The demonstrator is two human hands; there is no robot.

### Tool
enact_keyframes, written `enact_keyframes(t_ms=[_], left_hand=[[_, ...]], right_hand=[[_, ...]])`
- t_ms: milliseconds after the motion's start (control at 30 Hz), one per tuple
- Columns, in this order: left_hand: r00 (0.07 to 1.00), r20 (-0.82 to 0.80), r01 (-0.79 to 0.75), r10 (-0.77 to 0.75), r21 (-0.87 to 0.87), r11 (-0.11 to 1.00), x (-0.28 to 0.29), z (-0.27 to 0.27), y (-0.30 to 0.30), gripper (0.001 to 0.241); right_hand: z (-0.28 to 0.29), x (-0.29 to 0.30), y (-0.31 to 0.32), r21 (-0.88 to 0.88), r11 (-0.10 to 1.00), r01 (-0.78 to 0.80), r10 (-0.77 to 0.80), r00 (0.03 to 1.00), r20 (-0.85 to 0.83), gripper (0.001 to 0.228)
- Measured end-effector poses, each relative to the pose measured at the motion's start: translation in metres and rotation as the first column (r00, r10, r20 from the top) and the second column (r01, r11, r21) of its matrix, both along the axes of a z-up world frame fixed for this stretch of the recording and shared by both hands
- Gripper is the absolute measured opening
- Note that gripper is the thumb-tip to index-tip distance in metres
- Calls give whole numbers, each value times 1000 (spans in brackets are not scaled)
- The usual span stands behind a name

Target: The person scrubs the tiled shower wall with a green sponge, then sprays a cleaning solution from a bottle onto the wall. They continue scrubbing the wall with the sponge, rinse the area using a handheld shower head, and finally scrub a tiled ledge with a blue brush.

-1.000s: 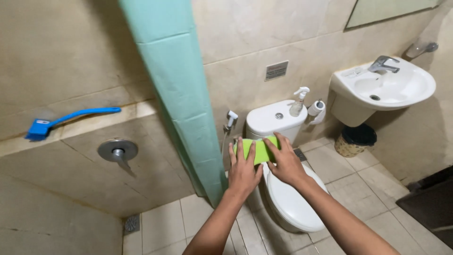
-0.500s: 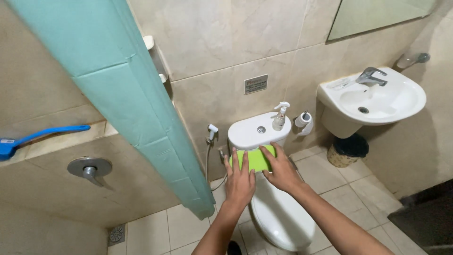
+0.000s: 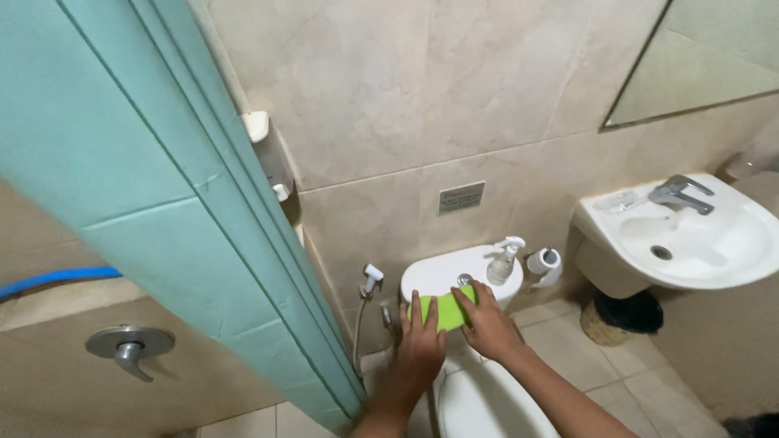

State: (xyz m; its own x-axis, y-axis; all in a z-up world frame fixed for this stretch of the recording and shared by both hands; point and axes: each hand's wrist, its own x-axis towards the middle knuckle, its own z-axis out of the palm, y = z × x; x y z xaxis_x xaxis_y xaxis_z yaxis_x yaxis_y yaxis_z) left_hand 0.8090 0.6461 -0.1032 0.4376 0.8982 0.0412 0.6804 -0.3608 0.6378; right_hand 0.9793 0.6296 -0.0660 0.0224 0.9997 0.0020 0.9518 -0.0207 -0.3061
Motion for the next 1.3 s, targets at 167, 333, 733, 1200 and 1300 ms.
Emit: enact_keyframes(t_ms=[167, 333, 733, 1200, 1300], left_hand=[[982, -180, 38, -56, -100, 994, -6, 30, 11, 65], [988, -135, -57, 69, 90, 994, 25, -67, 54, 64], [966, -253, -21, 43, 90, 996, 93, -117, 72, 57], [905, -425, -141, 13, -270, 953, 93, -83, 83, 83], [895, -446, -154, 20, -265, 952, 96, -85, 88, 84]], right_hand=[[-54, 14, 35, 76, 993, -86, 88, 996, -21, 78], [-83, 36, 61, 218, 960, -174, 188, 981, -47, 67], [-138, 100, 98, 57, 979, -194, 198, 975, -98, 63], [-167, 95, 131, -78, 987, -137, 141, 989, 44, 70], [-162, 97, 133, -61, 984, -170, 171, 985, 10, 68]])
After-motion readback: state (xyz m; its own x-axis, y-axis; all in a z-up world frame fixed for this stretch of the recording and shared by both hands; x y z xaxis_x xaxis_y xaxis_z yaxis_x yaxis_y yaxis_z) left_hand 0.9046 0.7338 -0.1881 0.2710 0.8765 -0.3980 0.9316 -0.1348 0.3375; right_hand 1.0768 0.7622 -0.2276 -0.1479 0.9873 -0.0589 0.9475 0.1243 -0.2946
